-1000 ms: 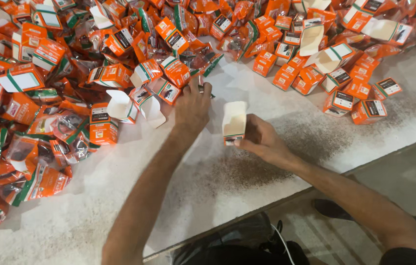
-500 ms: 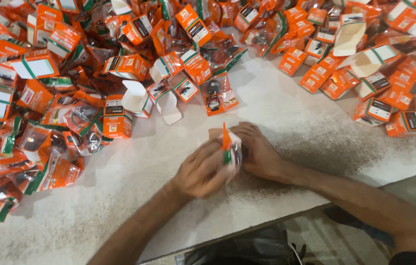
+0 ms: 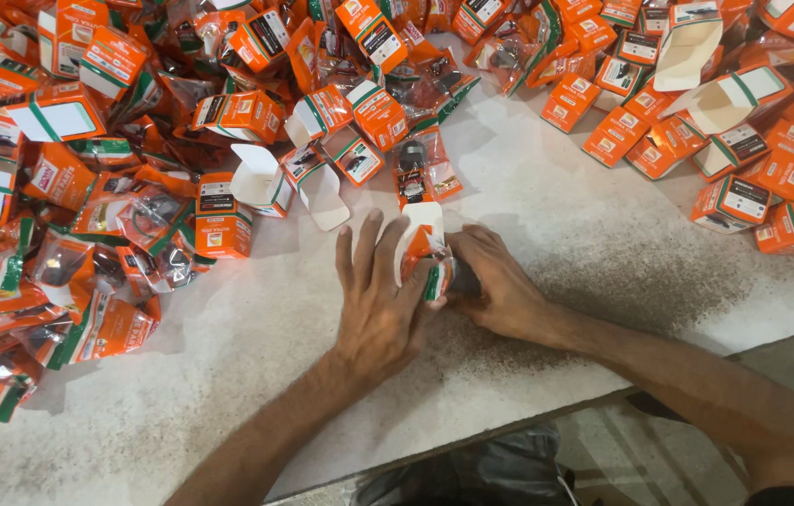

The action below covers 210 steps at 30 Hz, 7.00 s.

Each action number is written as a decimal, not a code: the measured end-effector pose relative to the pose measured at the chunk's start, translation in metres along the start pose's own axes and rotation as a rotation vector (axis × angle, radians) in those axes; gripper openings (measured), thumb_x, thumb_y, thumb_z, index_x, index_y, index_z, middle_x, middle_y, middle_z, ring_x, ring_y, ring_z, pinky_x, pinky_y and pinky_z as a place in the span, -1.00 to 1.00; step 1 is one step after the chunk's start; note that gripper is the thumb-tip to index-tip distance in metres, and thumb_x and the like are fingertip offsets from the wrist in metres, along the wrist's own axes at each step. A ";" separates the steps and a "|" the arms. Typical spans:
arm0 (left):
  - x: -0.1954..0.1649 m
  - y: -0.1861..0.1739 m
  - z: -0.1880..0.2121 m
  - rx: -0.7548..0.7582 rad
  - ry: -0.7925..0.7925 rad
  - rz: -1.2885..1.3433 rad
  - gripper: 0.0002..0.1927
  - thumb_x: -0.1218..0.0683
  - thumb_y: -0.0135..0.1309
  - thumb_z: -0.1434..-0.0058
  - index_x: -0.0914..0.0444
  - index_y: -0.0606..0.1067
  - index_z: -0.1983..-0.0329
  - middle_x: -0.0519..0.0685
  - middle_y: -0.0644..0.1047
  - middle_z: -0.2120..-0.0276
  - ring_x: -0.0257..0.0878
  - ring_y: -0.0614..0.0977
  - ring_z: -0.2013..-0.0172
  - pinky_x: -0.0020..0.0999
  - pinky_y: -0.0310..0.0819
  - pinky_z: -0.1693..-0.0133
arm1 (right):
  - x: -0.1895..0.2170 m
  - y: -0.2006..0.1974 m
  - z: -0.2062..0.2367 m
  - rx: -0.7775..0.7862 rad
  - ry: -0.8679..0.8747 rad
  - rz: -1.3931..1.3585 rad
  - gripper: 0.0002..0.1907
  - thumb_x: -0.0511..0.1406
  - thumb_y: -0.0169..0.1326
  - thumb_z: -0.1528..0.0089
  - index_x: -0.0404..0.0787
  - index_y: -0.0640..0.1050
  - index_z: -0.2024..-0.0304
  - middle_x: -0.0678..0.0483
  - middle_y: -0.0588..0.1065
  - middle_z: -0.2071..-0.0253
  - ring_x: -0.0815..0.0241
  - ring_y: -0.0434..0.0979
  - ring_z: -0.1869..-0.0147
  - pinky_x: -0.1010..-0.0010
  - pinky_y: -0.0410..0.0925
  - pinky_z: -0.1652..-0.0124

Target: The person picks up small orange product sachets from a large pile on the table and places them one at a time into small open paper boxes, folding the box flaps closed around each sachet before setting the packed box back on the table.

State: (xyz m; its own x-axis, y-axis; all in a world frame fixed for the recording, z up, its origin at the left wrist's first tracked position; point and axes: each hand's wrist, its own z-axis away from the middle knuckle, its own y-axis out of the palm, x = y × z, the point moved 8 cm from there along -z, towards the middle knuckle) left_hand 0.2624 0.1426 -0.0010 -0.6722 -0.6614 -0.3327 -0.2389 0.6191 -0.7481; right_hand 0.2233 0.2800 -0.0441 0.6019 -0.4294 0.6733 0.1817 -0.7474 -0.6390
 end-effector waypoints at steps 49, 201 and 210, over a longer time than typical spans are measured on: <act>0.068 0.058 -0.001 -0.040 -0.568 0.464 -0.74 0.23 -0.01 -0.23 0.40 0.38 0.02 0.17 0.52 0.45 -0.03 0.55 0.50 -0.12 0.39 0.42 | 0.025 -0.003 0.013 -0.064 -0.163 0.378 -0.20 -0.39 0.25 -0.09 -0.39 0.26 -0.36 -0.29 0.41 -0.25 -0.28 0.46 -0.25 0.04 0.38 -0.18; 0.043 0.013 0.003 0.028 -0.065 0.454 -0.76 0.27 0.18 -0.21 0.29 0.49 0.06 0.13 0.50 -0.25 0.11 0.49 -0.35 -0.06 0.45 -0.34 | 0.000 0.010 -0.009 -0.018 0.064 0.127 -0.40 -0.41 0.29 -0.06 -0.25 0.27 -0.05 -0.11 0.55 -0.01 -0.21 0.55 -0.13 0.05 0.40 -0.02; 0.027 0.011 0.007 0.147 0.114 0.268 -0.73 0.20 0.26 -0.15 0.32 0.40 0.21 0.26 0.34 -0.38 0.28 0.30 -0.43 0.06 0.30 -0.34 | 0.007 0.009 -0.004 -0.050 -0.089 0.099 -0.47 -0.39 0.29 -0.11 -0.20 0.38 -0.08 -0.12 0.51 -0.13 -0.20 0.52 -0.20 0.05 0.40 -0.10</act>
State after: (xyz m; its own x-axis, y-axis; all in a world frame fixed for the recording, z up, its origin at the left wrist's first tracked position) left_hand 0.2464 0.1291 -0.0222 -0.7737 -0.4265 -0.4685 0.0554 0.6911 -0.7207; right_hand 0.2266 0.2683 -0.0436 0.6823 -0.4573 0.5704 0.0801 -0.7288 -0.6801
